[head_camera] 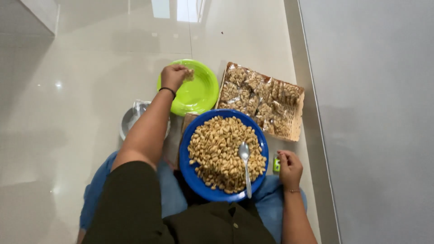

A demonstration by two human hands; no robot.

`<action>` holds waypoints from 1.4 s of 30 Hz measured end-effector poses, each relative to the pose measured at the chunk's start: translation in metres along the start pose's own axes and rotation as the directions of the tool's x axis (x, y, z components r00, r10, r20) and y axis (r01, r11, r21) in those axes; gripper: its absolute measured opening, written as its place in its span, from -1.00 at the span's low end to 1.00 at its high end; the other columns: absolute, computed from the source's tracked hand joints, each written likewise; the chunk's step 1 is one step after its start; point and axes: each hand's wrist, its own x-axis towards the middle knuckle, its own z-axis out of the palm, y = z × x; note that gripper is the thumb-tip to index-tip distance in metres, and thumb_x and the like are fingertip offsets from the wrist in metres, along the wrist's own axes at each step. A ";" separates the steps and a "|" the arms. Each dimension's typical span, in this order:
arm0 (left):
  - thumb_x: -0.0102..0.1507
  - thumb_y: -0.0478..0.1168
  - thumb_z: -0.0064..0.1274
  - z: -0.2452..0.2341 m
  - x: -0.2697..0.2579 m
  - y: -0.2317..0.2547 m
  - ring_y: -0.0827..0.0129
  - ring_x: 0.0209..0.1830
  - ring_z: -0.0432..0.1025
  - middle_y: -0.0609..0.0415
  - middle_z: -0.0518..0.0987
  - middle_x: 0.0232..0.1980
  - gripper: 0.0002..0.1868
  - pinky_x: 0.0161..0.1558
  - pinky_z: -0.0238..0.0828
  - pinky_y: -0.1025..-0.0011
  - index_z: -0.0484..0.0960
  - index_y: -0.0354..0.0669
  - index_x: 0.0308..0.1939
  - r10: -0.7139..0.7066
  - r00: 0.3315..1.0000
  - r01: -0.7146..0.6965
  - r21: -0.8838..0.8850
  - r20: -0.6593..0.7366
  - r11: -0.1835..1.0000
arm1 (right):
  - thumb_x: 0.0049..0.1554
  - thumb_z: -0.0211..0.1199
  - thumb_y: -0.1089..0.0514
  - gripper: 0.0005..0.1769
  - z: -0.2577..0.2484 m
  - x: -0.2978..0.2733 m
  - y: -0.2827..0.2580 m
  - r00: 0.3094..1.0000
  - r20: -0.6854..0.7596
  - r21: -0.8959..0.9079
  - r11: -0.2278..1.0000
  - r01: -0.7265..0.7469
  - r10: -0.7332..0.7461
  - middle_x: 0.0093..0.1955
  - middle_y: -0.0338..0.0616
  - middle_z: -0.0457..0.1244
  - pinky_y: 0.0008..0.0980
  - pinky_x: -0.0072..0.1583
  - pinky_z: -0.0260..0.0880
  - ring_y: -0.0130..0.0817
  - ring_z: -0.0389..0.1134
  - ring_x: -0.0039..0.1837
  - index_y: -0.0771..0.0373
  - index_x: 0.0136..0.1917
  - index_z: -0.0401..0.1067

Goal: Sorting nuts in a bowl and packing them into small plastic bags using a spoon while sitting on the floor.

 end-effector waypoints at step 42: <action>0.30 -0.21 0.24 -0.039 -0.014 0.102 -0.17 0.25 0.45 -0.20 0.46 0.27 -0.46 0.15 0.45 -0.07 0.51 -0.13 0.36 0.465 0.860 -0.508 0.436 0.210 0.743 | 0.29 0.23 0.20 -0.81 0.008 0.004 0.027 0.921 0.202 0.068 0.933 -0.353 0.334 -0.18 0.05 0.44 -0.25 -0.10 0.50 -0.29 0.41 -0.20 0.29 -0.03 0.64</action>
